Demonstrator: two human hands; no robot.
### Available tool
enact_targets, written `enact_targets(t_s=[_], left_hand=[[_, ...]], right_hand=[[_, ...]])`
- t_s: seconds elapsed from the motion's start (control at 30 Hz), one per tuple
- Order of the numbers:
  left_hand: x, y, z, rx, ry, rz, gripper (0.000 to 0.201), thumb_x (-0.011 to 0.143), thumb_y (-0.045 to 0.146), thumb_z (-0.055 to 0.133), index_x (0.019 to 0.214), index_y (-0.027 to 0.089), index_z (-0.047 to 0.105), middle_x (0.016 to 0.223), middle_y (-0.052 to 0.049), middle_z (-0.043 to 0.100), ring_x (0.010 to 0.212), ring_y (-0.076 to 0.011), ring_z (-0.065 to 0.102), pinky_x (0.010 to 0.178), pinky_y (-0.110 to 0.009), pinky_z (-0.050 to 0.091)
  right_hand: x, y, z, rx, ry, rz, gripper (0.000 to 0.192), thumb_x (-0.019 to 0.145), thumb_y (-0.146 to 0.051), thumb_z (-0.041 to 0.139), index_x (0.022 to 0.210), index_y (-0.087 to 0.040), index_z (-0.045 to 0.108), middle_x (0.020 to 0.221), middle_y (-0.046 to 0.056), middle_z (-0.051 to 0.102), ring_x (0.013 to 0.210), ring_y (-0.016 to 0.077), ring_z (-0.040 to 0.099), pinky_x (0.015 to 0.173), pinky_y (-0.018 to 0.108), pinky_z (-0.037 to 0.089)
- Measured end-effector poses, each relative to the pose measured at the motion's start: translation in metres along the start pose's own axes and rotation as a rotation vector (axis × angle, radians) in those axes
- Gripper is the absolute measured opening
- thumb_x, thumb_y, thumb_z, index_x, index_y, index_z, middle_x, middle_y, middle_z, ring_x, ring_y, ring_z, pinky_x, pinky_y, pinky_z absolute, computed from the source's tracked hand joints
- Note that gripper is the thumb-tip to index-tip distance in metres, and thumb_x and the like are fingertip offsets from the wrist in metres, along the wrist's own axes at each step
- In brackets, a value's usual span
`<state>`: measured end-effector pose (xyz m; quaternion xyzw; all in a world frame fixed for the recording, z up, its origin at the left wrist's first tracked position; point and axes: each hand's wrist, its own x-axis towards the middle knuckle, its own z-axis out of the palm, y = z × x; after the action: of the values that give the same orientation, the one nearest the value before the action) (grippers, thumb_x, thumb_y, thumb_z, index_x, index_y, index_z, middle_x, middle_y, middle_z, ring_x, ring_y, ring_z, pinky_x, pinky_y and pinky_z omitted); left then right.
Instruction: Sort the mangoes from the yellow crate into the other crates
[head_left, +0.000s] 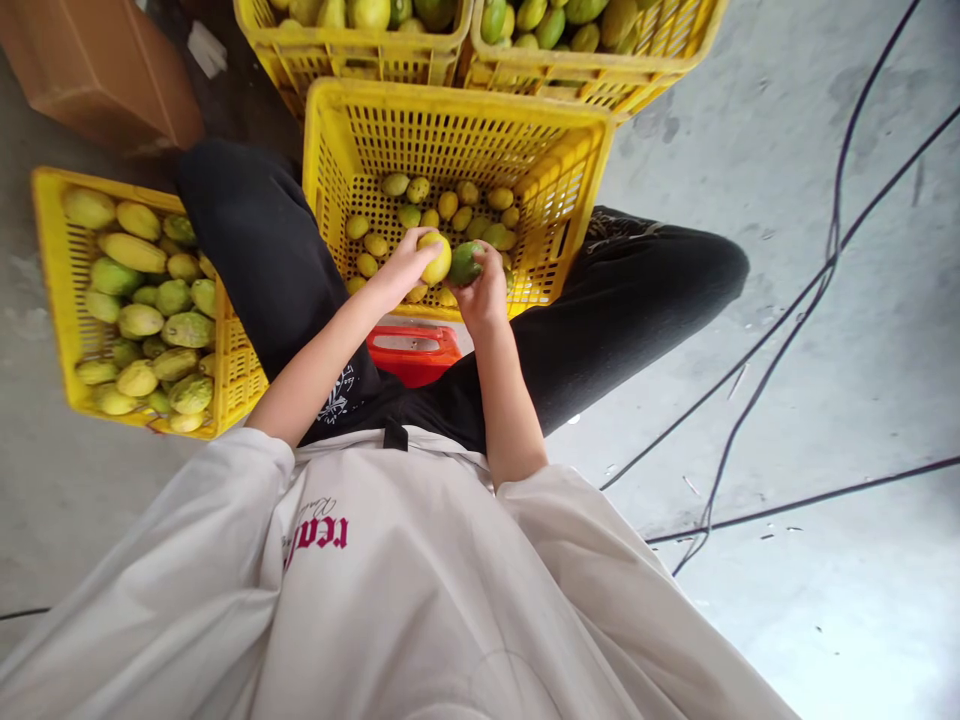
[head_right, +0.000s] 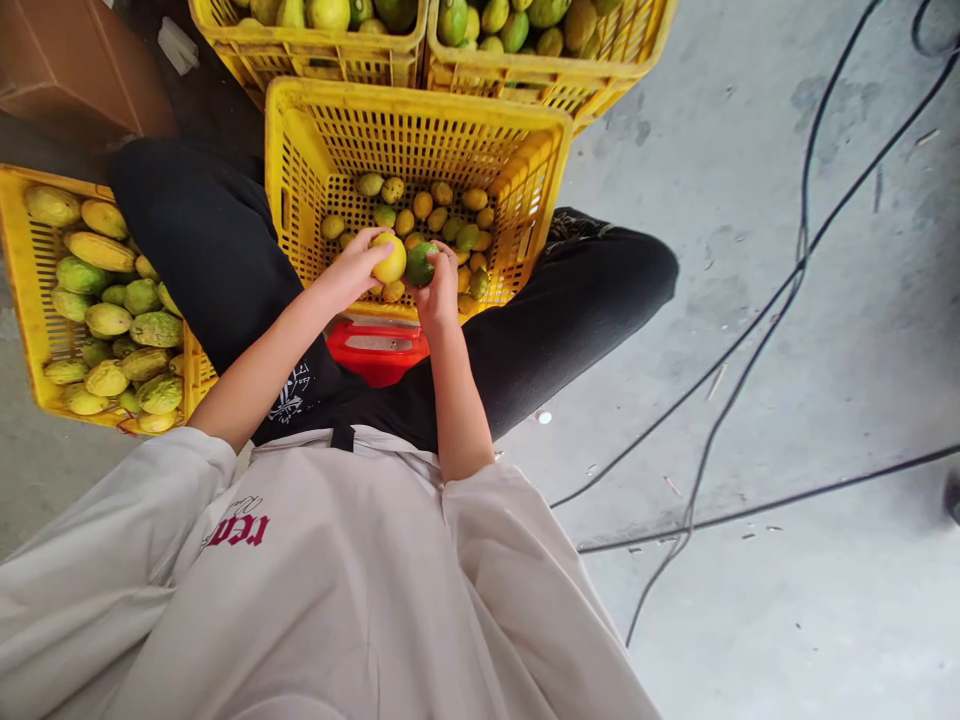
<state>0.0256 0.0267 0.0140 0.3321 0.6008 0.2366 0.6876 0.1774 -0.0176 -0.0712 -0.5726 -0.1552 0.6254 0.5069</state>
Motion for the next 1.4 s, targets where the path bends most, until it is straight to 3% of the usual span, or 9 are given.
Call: enact_targets(t_s=[0.1,0.37,0.57,0.67,0.8,0.9,1.03,1.2,1.4], left_hand=[[-0.004,0.002,-0.002,0.022,-0.001,0.020,0.020,0.107,0.040,0.078,0.123,0.033,0.068,0.112,-0.004,0.076,0.127,-0.0284,0.065,0.098,-0.041,0.058],[-0.012,0.003,0.005,0.031,-0.031,0.025,0.033,0.099,0.033,0.091,0.118,0.028,0.065,0.107,-0.003,0.066,0.106,-0.0237,0.076,0.091,-0.038,0.062],[-0.012,0.004,0.005,0.056,0.000,0.008,0.027,0.102,0.032,0.084,0.122,0.027,0.066,0.111,-0.004,0.070,0.110,-0.0226,0.076,0.092,-0.034,0.063],[-0.011,0.007,0.008,0.008,0.018,-0.058,0.012,0.108,0.027,0.072,0.118,0.026,0.065,0.111,-0.005,0.072,0.112,-0.0231,0.075,0.088,-0.034,0.062],[-0.010,0.011,0.008,-0.100,-0.006,-0.075,0.014,0.111,0.016,0.054,0.118,0.024,0.063,0.122,-0.007,0.074,0.122,-0.0241,0.072,0.089,-0.037,0.062],[-0.009,0.011,0.005,-0.049,-0.005,-0.036,0.013,0.111,0.021,0.064,0.121,0.029,0.064,0.116,-0.004,0.077,0.127,-0.0259,0.069,0.097,-0.040,0.061],[-0.009,0.012,0.000,0.036,0.052,0.000,0.022,0.106,0.029,0.081,0.121,0.032,0.065,0.109,-0.001,0.077,0.121,-0.0257,0.069,0.093,-0.039,0.058],[-0.013,0.013,0.003,0.033,0.047,0.016,0.022,0.100,0.018,0.082,0.111,0.027,0.064,0.103,0.000,0.073,0.098,-0.0171,0.071,0.083,-0.031,0.057],[-0.014,0.009,0.005,0.055,-0.026,0.072,0.029,0.096,0.017,0.085,0.117,0.026,0.067,0.106,-0.003,0.072,0.104,-0.0216,0.077,0.093,-0.036,0.062]], right_hand=[[-0.008,-0.007,0.008,0.015,0.074,-0.016,0.044,0.085,-0.056,0.080,0.118,-0.038,0.057,0.133,0.005,0.071,0.135,0.0331,0.069,0.087,0.049,0.075],[-0.034,-0.026,0.024,-0.022,-0.042,-0.004,0.043,0.083,-0.054,0.091,0.111,-0.036,0.064,0.123,0.000,0.075,0.128,0.0281,0.077,0.085,0.037,0.076],[-0.034,-0.026,0.025,-0.005,-0.027,0.010,0.046,0.083,-0.055,0.093,0.112,-0.035,0.064,0.124,0.000,0.075,0.126,0.0253,0.077,0.084,0.033,0.075],[-0.032,-0.025,0.024,-0.014,-0.004,0.017,0.045,0.084,-0.056,0.091,0.112,-0.035,0.063,0.122,0.001,0.075,0.127,0.0262,0.076,0.085,0.034,0.075],[-0.024,-0.025,0.023,0.032,0.083,0.022,0.028,0.090,-0.047,0.076,0.112,-0.033,0.065,0.117,0.003,0.074,0.125,0.0278,0.075,0.086,0.037,0.074],[-0.017,-0.025,0.021,0.062,0.078,0.032,0.024,0.093,-0.049,0.067,0.112,-0.034,0.066,0.115,0.005,0.075,0.128,0.0304,0.074,0.090,0.044,0.074],[-0.019,-0.027,0.019,0.013,-0.040,-0.008,0.036,0.090,-0.056,0.076,0.118,-0.036,0.067,0.122,0.003,0.076,0.136,0.0329,0.070,0.100,0.052,0.071],[-0.026,-0.027,0.021,0.078,-0.083,-0.005,0.035,0.086,-0.043,0.082,0.119,-0.035,0.069,0.118,0.001,0.075,0.130,0.0286,0.069,0.105,0.050,0.070],[-0.026,-0.025,0.025,0.013,-0.030,0.006,0.030,0.096,-0.053,0.080,0.116,-0.036,0.065,0.114,0.000,0.073,0.132,0.0274,0.069,0.098,0.045,0.071]])
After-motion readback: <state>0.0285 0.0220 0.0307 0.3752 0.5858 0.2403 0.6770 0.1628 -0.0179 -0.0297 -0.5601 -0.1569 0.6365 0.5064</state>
